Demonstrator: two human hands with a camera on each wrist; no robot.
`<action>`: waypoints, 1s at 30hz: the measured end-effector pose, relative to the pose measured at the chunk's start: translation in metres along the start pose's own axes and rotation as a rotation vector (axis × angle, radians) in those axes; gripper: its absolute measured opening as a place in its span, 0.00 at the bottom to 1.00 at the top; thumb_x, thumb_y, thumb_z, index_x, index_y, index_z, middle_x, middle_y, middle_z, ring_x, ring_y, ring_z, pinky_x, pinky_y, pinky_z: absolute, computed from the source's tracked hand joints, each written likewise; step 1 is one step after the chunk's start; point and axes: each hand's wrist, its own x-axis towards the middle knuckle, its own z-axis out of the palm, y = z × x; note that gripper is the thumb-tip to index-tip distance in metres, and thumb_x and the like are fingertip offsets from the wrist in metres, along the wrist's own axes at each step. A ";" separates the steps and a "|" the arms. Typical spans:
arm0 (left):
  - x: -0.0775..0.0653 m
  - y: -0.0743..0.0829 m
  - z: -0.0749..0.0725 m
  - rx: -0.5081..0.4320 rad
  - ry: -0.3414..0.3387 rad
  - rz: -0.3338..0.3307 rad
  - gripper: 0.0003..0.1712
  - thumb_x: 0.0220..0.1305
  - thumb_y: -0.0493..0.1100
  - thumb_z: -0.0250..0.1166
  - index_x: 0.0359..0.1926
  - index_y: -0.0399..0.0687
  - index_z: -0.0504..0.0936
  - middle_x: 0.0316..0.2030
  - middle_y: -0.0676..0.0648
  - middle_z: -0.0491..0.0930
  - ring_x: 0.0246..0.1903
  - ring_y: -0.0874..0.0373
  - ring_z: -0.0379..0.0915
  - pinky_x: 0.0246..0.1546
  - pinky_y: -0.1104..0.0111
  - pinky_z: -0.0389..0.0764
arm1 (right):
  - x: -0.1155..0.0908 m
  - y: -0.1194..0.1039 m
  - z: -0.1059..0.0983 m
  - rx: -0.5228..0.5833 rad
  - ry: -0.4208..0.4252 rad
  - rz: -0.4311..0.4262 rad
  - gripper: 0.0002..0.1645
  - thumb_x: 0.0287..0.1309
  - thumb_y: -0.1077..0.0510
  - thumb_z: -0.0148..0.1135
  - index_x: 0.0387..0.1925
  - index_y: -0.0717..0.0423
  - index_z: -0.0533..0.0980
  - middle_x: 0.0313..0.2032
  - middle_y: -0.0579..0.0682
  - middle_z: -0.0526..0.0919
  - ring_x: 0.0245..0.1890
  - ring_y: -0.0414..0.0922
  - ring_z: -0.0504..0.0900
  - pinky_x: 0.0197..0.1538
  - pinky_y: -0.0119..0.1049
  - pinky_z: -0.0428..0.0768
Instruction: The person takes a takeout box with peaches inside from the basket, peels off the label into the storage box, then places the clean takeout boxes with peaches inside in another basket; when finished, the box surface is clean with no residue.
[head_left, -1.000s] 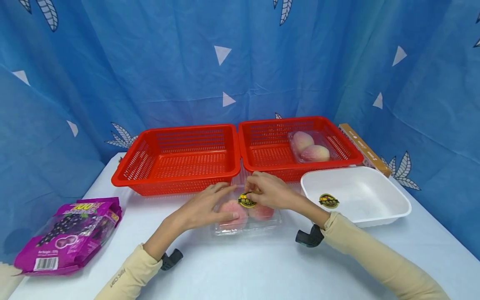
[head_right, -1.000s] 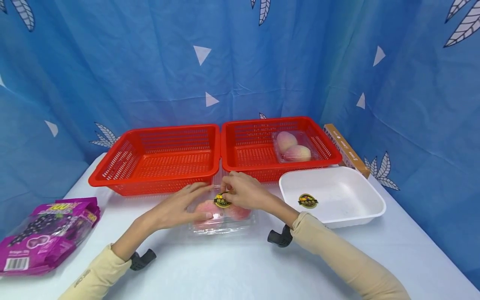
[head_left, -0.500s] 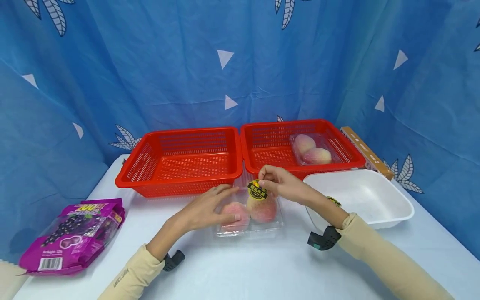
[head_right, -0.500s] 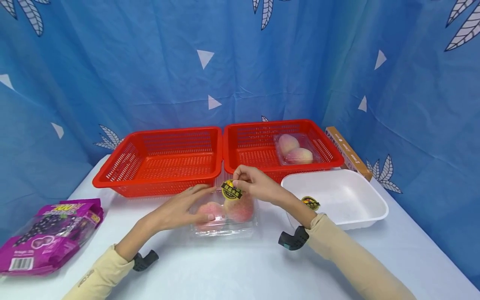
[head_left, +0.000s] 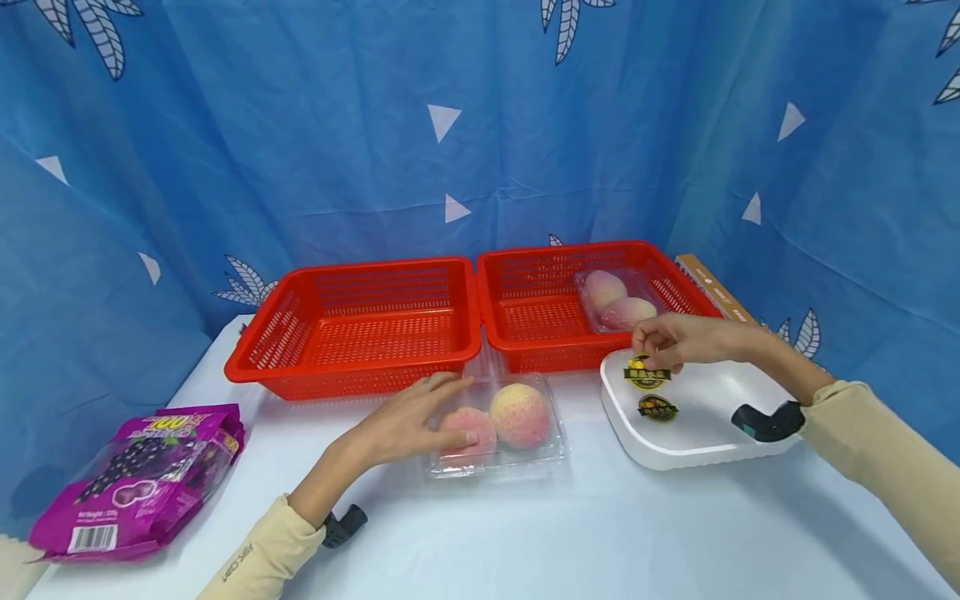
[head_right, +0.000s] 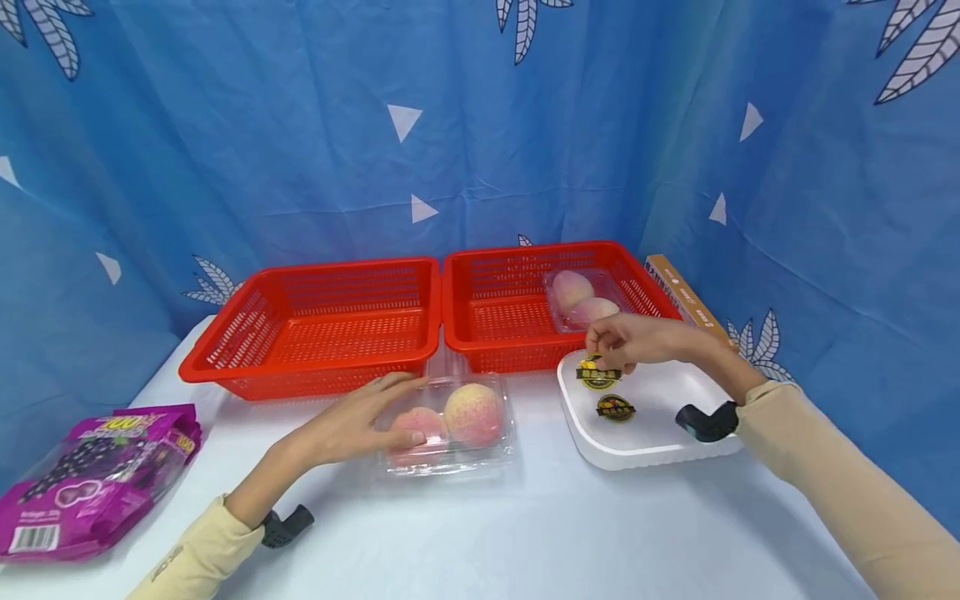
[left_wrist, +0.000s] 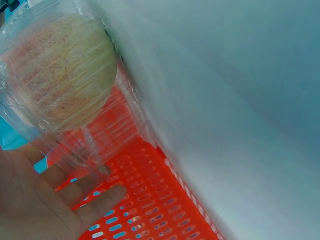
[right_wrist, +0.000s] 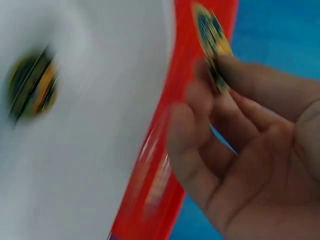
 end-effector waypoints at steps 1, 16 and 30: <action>0.000 0.000 0.000 0.000 0.000 -0.001 0.49 0.52 0.79 0.55 0.72 0.70 0.58 0.71 0.53 0.57 0.69 0.50 0.53 0.60 0.41 0.65 | -0.004 0.006 -0.005 -0.003 -0.034 0.034 0.13 0.59 0.61 0.62 0.42 0.62 0.68 0.28 0.51 0.72 0.31 0.44 0.75 0.33 0.36 0.79; 0.000 -0.001 0.000 0.005 0.016 0.019 0.49 0.52 0.78 0.55 0.72 0.68 0.59 0.70 0.53 0.59 0.69 0.49 0.55 0.60 0.42 0.66 | -0.013 0.058 -0.023 -0.169 -0.229 0.376 0.10 0.55 0.57 0.65 0.34 0.54 0.72 0.29 0.46 0.73 0.23 0.41 0.72 0.29 0.29 0.77; 0.001 0.000 0.000 0.010 0.016 0.030 0.49 0.53 0.78 0.55 0.72 0.66 0.60 0.70 0.51 0.60 0.68 0.48 0.56 0.60 0.42 0.66 | -0.007 0.075 -0.011 -0.240 -0.215 0.427 0.08 0.55 0.60 0.65 0.30 0.53 0.72 0.26 0.44 0.71 0.20 0.40 0.68 0.25 0.27 0.74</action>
